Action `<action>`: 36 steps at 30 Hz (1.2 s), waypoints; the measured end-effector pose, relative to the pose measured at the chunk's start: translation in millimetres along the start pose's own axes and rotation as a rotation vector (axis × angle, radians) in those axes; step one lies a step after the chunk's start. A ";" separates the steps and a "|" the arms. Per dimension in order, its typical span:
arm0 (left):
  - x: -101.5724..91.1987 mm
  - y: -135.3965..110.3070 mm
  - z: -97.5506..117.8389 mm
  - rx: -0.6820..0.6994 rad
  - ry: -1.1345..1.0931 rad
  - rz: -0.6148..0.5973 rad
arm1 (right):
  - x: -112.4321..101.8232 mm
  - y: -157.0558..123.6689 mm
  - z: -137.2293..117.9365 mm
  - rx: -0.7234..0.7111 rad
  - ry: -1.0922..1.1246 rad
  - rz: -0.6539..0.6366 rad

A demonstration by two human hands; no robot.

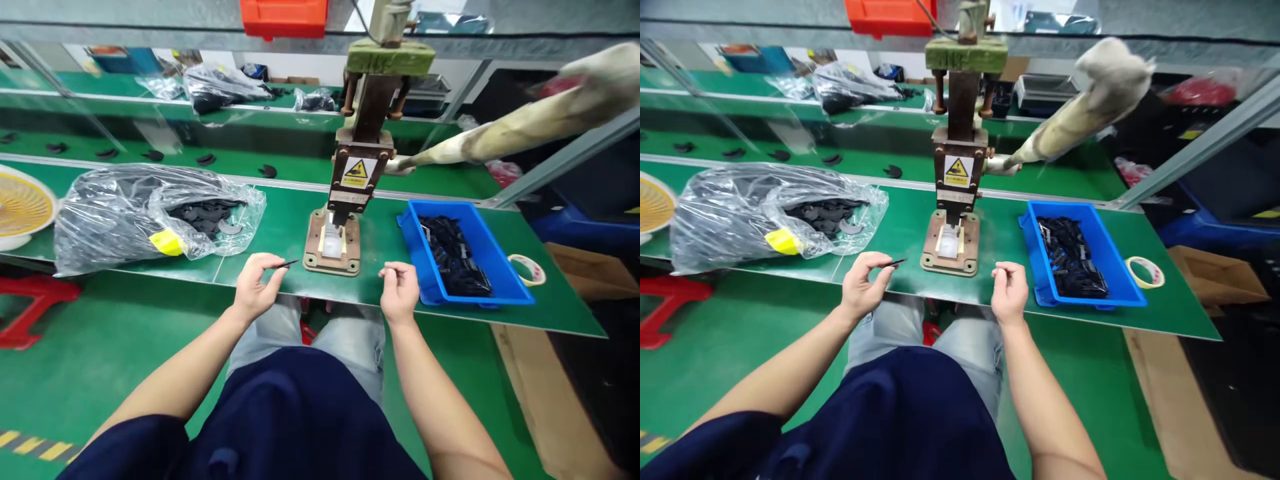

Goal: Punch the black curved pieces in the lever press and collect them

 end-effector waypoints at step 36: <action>169.7 82.9 -43.1 0.322 0.235 -0.609 | 16.6 147.8 -293.2 -0.578 0.176 -0.100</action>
Point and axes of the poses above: each hand's wrist, its own y-axis towards the middle knuckle, its own x-axis out of the palm, z = x × y, the point moved 9 cm from there along y, towards the middle knuckle, and after that the axes turned 3 degrees about z, right-handed, at the moved point
